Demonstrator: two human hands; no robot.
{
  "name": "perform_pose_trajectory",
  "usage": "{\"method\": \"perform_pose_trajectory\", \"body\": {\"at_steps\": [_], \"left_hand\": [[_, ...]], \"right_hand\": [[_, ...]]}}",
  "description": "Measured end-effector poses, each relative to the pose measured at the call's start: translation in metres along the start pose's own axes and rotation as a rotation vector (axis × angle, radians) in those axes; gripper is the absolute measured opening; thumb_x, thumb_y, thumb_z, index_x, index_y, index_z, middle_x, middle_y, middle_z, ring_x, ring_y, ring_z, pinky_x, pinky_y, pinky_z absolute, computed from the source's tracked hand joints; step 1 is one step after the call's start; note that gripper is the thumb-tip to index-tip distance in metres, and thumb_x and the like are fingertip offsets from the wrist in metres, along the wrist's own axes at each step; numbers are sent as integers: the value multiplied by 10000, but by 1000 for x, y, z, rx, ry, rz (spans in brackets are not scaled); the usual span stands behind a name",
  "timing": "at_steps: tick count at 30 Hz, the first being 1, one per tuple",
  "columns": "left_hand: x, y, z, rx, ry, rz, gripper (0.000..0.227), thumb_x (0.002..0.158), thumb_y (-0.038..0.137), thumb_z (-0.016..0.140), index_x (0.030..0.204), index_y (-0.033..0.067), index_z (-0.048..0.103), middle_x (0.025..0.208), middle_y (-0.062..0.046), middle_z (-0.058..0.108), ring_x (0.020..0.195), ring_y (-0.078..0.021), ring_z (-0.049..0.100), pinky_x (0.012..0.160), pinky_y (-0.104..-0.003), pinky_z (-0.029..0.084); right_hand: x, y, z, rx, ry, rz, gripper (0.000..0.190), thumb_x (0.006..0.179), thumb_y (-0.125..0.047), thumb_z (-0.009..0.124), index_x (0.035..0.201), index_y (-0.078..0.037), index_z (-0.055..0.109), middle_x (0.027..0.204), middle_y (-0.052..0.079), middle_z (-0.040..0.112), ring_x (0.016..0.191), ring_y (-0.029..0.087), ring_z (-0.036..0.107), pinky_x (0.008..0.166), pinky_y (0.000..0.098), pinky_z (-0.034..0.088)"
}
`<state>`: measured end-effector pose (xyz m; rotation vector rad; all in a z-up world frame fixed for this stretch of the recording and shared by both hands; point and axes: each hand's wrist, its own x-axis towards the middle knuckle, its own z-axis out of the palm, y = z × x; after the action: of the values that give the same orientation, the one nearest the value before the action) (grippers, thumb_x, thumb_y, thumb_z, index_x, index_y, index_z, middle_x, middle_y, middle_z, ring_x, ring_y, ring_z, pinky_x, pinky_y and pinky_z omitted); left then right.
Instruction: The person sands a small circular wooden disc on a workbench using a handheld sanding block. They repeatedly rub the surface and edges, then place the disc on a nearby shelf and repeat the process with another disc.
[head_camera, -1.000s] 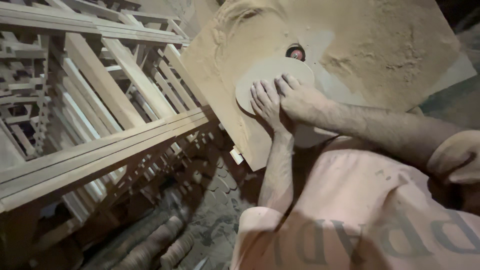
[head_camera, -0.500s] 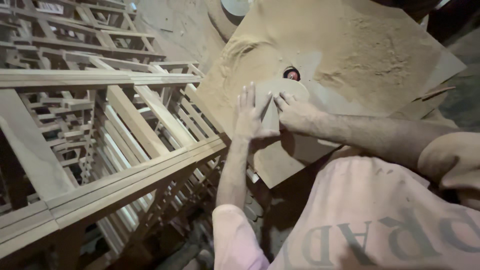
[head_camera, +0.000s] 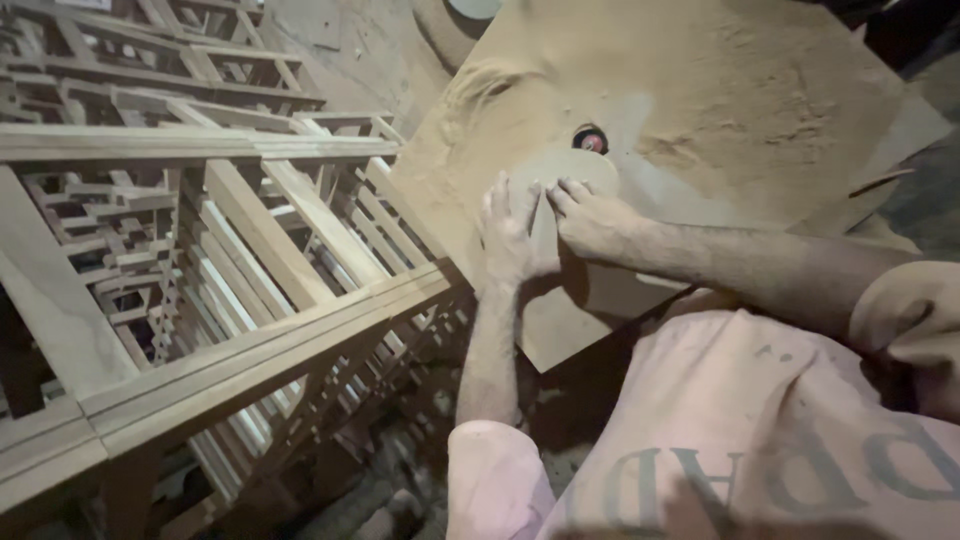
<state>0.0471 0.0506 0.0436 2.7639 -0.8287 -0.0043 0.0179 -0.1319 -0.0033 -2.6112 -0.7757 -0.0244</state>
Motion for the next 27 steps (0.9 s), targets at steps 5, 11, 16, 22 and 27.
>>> {"method": "perform_pose_trajectory", "body": {"at_steps": [5,11,16,22,27], "left_hand": [[-15,21,9,82,-22,-229,967,608,296,872,1501,235,506,1619,-259,317,1403,-539,364,1116,-625,368],[-25,54,11,101,1,-430,1041,618,193,875,1550,242,412,1608,-247,263,1419,-507,324,1122,-634,332],[-27,77,18,42,70,-546,1043,639,243,913,1543,235,393,1603,-235,255,1414,-490,314,1106,-640,319],[-29,88,51,155,-3,-807,1054,712,154,853,1599,318,308,1612,-231,220,1412,-474,309,1093,-613,337],[-29,101,66,166,71,-840,990,804,139,811,1629,339,302,1639,-233,223,1436,-461,313,1092,-605,344]], "right_hand": [[3,-3,1,-19,-12,-11,517,777,-242,629,1175,81,698,1419,244,541,1343,410,488,1058,486,437],[6,-7,5,14,-17,-2,517,798,-259,621,1197,65,685,1449,238,530,1365,397,483,1079,486,429],[5,-4,8,42,18,-26,575,822,-253,607,1323,27,633,1445,230,536,1353,405,480,1080,508,413],[3,-4,3,52,-59,-17,592,820,-261,612,1349,6,613,1454,220,530,1378,393,455,1113,493,391],[-5,-1,-7,39,-41,-37,537,806,-270,632,1272,-6,660,1440,208,545,1360,375,473,1091,476,408]]}}
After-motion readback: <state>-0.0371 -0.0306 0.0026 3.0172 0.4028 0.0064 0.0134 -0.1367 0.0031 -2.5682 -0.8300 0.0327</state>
